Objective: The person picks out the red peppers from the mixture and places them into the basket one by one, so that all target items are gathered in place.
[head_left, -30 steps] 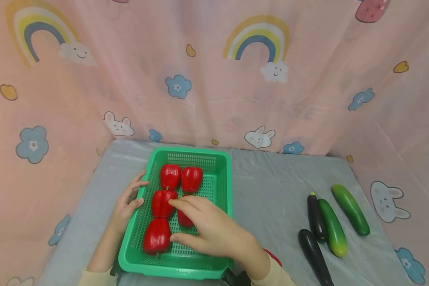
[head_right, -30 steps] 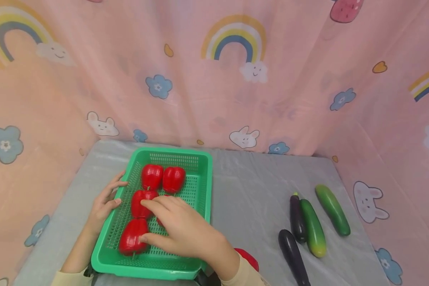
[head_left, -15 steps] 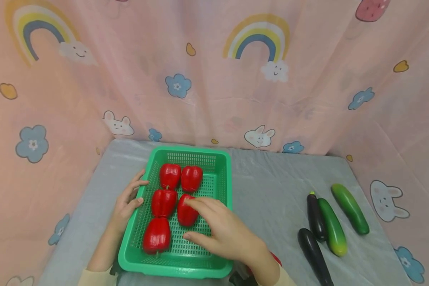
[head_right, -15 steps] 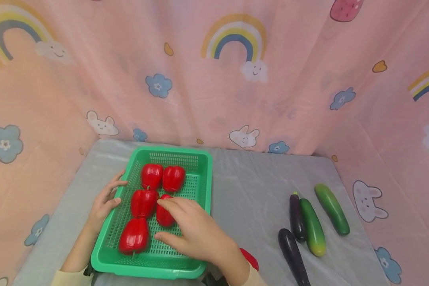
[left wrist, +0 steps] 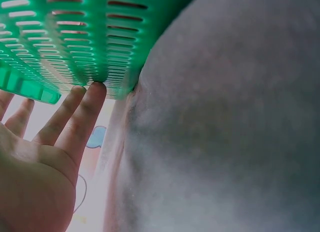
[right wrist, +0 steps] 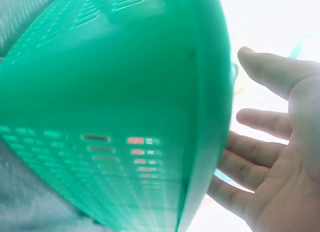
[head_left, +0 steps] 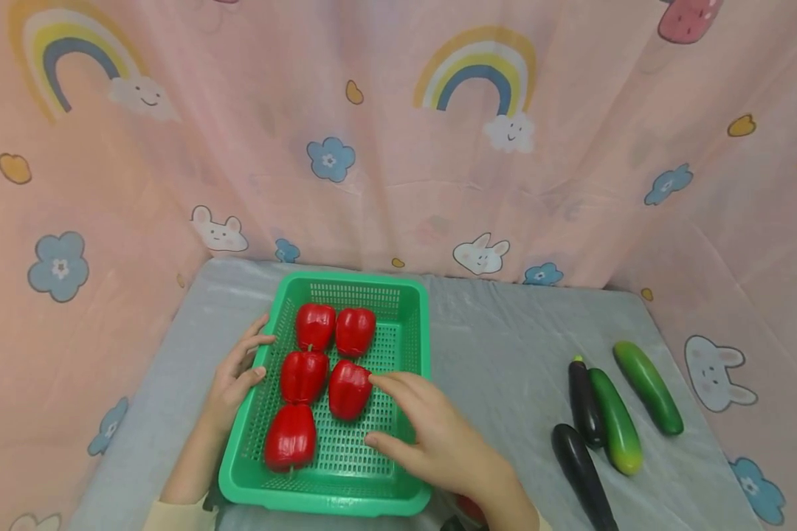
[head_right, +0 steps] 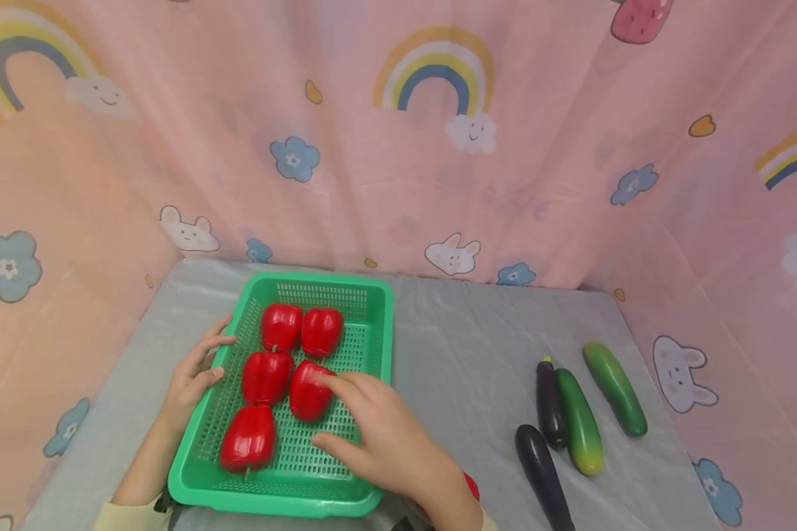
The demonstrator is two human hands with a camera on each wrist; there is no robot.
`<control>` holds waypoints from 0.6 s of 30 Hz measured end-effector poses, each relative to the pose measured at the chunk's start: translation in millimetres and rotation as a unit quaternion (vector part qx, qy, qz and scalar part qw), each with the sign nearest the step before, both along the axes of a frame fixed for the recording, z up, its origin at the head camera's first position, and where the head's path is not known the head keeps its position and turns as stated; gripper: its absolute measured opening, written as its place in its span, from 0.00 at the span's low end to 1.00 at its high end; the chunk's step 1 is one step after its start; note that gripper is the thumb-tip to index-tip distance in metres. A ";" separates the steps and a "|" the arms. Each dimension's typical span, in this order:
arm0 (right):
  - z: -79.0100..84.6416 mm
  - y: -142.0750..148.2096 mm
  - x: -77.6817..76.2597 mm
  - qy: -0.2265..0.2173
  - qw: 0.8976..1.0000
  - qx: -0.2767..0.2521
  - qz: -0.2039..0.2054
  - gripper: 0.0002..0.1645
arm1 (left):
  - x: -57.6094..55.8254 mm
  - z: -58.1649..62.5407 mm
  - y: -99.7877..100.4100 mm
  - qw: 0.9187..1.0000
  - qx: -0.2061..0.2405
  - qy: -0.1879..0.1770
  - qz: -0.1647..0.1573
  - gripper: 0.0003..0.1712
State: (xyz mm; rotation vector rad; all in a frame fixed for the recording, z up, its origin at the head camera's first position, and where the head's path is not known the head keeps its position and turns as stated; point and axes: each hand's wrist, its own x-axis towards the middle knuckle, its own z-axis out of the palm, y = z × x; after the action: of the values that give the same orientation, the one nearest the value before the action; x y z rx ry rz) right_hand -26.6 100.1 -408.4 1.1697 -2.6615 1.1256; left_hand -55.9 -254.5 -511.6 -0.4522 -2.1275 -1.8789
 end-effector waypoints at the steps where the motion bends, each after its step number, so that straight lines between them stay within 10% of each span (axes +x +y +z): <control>1: -1.1 2.4 0.6 0.001 1.000 -0.002 -0.004 0.41 | 0.0 0.0 -0.1 1.000 0.000 0.000 0.000 0.24; 18: -14.7 48.0 11.7 0.002 0.995 0.009 -0.100 0.43 | 0.5 -0.2 -1.2 1.000 -0.001 -0.020 -0.003 0.25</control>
State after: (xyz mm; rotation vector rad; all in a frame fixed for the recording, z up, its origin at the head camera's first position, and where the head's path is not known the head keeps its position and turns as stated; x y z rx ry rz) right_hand -14.9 148.1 -423.0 0.8807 -2.7169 1.0652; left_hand -55.4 -255.7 -511.9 -0.4260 -2.1551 -1.9061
